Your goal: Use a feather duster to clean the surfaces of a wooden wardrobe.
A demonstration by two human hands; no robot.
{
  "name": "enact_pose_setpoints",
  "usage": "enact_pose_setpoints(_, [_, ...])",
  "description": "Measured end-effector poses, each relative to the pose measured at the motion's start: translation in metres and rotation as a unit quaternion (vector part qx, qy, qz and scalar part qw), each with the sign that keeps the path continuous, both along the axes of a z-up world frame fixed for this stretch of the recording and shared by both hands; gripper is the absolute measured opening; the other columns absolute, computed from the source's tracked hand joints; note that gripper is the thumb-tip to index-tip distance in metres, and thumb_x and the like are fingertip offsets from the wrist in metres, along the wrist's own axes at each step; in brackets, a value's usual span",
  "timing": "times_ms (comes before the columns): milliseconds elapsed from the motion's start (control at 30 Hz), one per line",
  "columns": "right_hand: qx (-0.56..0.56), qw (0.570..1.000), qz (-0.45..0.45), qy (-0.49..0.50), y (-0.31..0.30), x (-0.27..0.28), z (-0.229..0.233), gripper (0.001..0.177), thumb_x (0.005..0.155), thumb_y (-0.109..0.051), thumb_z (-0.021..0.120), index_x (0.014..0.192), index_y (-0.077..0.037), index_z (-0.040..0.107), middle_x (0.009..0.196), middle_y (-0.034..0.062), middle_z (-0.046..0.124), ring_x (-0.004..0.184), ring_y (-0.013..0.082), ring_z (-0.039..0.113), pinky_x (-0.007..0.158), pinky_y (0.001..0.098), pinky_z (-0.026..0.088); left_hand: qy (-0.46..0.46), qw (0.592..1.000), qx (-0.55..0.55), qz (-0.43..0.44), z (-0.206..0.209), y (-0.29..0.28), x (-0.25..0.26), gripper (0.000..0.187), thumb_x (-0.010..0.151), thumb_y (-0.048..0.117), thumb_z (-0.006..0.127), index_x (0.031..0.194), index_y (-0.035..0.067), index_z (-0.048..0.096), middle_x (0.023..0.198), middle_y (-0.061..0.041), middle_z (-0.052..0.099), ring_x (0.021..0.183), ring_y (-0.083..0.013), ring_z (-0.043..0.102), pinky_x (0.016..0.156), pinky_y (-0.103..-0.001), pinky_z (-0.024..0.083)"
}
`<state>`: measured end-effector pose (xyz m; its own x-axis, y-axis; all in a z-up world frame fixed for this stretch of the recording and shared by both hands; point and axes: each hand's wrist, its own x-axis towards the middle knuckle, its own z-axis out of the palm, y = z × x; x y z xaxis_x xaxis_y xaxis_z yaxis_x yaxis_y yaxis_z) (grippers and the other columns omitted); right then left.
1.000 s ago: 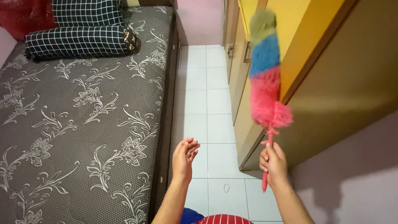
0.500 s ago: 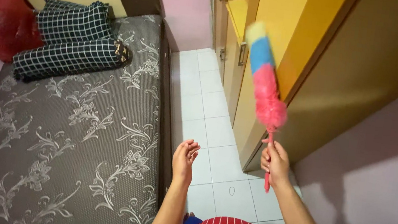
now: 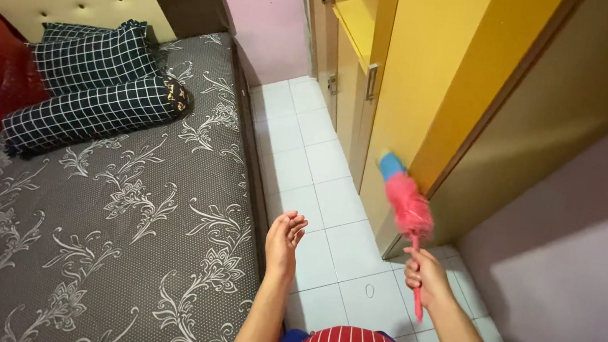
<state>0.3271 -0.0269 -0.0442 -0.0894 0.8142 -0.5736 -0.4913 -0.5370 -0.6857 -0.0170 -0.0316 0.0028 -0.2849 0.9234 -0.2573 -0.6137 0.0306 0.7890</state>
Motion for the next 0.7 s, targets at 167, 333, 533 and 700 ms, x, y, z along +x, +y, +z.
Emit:
enact_pose_setpoints(167, [0.05, 0.999, -0.014, -0.007, 0.002, -0.014, 0.043, 0.02, 0.105, -0.023, 0.05, 0.115, -0.009, 0.059, 0.064, -0.0039, 0.038, 0.045, 0.005, 0.03, 0.039, 0.0228, 0.023, 0.002, 1.0, 0.006, -0.026, -0.003, 0.009, -0.014, 0.031, 0.105, 0.023, 0.049, 0.122, 0.001, 0.062, 0.109, -0.01, 0.072, 0.105, -0.0197, 0.069, 0.092, -0.033, 0.052])
enact_pose_setpoints(333, [0.19, 0.979, -0.063, -0.029, -0.005, -0.041, 0.108, 0.023, 0.107, -0.027, 0.046, 0.115, -0.008, 0.057, 0.065, -0.0041, 0.037, 0.045, 0.0046, 0.029, 0.039, 0.0223, 0.024, 0.011, 0.998, 0.016, -0.06, -0.001, 0.017, -0.02, 0.031, 0.105, 0.023, 0.049, 0.122, 0.001, 0.062, 0.11, -0.009, 0.072, 0.104, -0.0196, 0.069, 0.091, -0.034, 0.051])
enact_pose_setpoints(533, [0.17, 0.981, -0.087, -0.027, -0.016, -0.047, 0.071, 0.026, 0.108, -0.029, 0.045, 0.114, -0.007, 0.058, 0.065, -0.0039, 0.036, 0.045, 0.0047, 0.028, 0.039, 0.0224, 0.023, 0.003, 0.996, 0.016, -0.085, -0.013, 0.027, -0.029, 0.03, 0.105, 0.023, 0.049, 0.121, 0.002, 0.063, 0.108, -0.01, 0.072, 0.103, -0.0196, 0.069, 0.091, -0.033, 0.052])
enact_pose_setpoints(700, [0.064, 0.995, -0.065, -0.035, -0.038, -0.041, 0.015, 0.024, 0.106, -0.026, 0.048, 0.115, -0.007, 0.057, 0.065, -0.0032, 0.037, 0.045, 0.0058, 0.029, 0.039, 0.0236, 0.023, -0.001, 0.996, 0.0, -0.089, -0.011, 0.027, -0.038, 0.029, 0.104, 0.022, 0.05, 0.12, 0.002, 0.063, 0.107, -0.01, 0.072, 0.102, -0.0198, 0.069, 0.09, -0.034, 0.052])
